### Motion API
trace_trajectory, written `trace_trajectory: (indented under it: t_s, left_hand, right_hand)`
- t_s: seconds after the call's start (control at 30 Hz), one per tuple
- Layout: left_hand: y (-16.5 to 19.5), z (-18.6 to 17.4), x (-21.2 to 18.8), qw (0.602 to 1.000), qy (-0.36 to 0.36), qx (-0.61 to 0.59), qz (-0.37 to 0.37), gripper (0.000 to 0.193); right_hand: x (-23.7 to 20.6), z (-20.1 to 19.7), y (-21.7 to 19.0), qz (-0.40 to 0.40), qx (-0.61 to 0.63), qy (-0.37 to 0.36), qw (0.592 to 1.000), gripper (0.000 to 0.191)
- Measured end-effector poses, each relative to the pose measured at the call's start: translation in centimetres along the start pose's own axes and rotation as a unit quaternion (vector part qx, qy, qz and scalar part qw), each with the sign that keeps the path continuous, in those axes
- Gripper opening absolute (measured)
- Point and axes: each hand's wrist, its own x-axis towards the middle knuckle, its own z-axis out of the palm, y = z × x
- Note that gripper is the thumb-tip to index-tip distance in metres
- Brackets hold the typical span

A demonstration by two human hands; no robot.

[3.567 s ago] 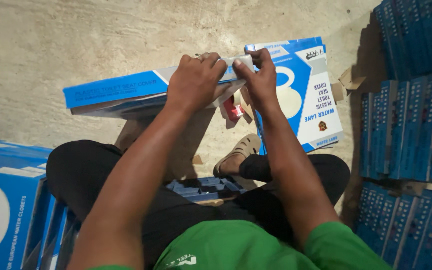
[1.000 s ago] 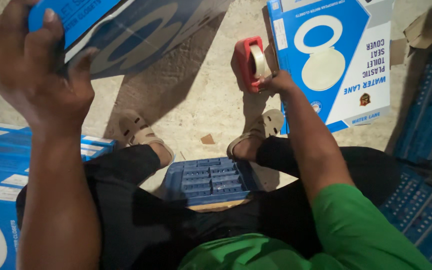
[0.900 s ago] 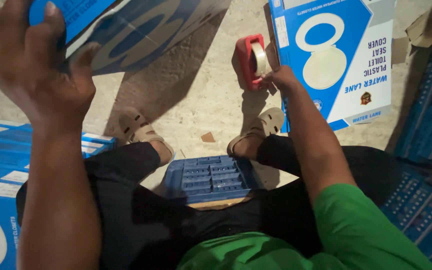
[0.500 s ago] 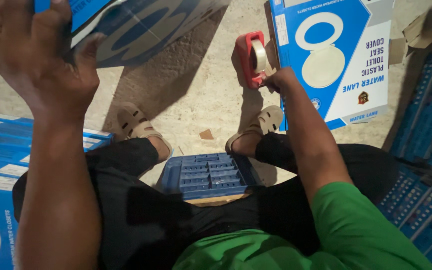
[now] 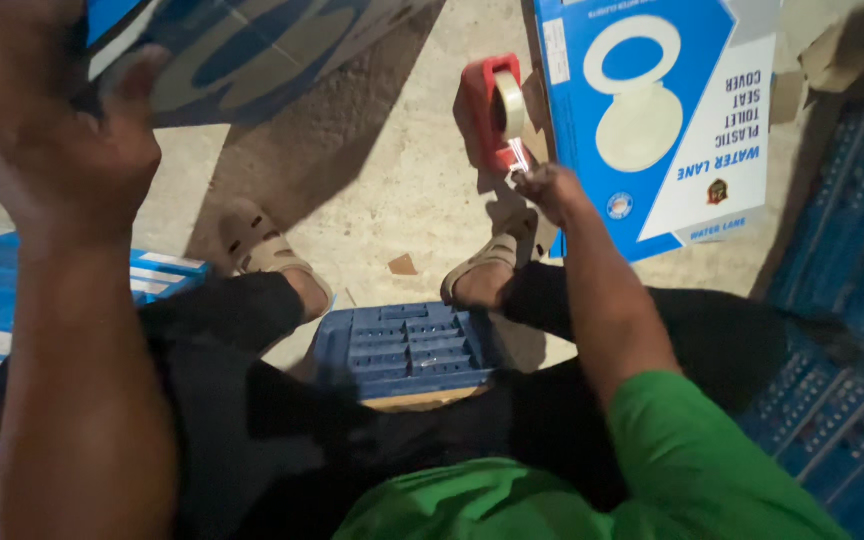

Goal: The person sits on the floor and repeatedly folds and tapes blue and white cardboard boxes labeled 'Water Lane Plastic Toilet Seat Cover.' They use a handheld tape dispenser to seal the box flaps, then place the finished boxes into a stack.

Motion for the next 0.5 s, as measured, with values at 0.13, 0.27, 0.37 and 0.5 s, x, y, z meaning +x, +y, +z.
trace_trajectory:
  t_s: [0.13,0.27,0.37,0.5]
  left_hand:
    - [0.1,0.2,-0.3,0.999,-0.006,-0.038,-0.022,0.037]
    - [0.1,0.2,-0.6,0.998,-0.011,-0.05,-0.028,0.036]
    - [-0.3,0.3,-1.0,0.999,-0.005,-0.037,-0.007,0.035]
    - [-0.6,0.6,-2.0,0.995,-0.035,-0.079,-0.053,0.034]
  right_hand:
    - [-0.9,-0.8,1.0,-0.003,-0.01,-0.002,1.0,0.02]
    - [-1.0,0.1,0.8,0.006,-0.037,0.035,0.999,0.017]
    - [-1.3,0.8,0.7,0.001,-0.05,0.041,0.998,0.009]
    - [-1.4,0.8,1.2,0.013,-0.118,0.076,0.99,0.006]
